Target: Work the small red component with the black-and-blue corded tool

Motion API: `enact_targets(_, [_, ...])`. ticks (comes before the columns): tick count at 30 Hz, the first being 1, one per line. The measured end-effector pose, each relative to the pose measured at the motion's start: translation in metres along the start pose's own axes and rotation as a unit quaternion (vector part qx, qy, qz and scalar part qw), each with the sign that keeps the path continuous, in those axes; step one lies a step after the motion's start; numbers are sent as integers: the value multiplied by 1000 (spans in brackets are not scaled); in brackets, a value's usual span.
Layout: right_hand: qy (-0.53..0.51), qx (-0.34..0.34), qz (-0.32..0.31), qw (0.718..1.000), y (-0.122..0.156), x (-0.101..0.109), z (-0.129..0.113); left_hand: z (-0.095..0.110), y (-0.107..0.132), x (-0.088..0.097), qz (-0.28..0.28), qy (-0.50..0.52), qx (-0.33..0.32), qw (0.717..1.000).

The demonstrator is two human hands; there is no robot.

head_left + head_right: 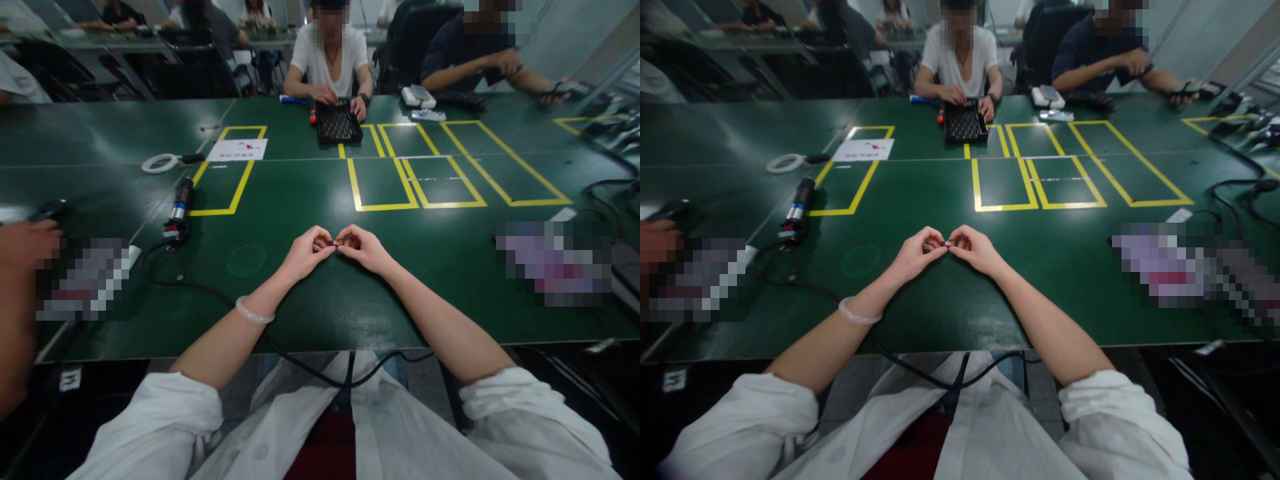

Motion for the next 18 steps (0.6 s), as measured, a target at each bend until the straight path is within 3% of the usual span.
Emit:
enact_targets(6, [-34, -37, 6, 999, -1, 2, 12, 7, -1, 6, 20, -22, -15, 999])
enact_targets(10, [-50, -41, 2, 998, -2, 1, 15, 18, -6, 34, 64, -68, -52, 994])
enact_targets(14, [-55, -44, -3, 998, -2, 0, 15, 29, -5, 104, 168, -208, -86, 960])
enact_targets(18, [-53, -44, -4, 998, -2, -1, 16, 22, 14, 197, 279, -386, 27, 879])
Point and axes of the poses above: each hand's wrist, its own y-axis away from the middle knuckle, its own x-axis out of the back of the hand, z = x × y, the point moved 8 cm from there along -y, towards the middle knuckle, and after that the axes turned 14 degrees about y, right-handed, at the moved point
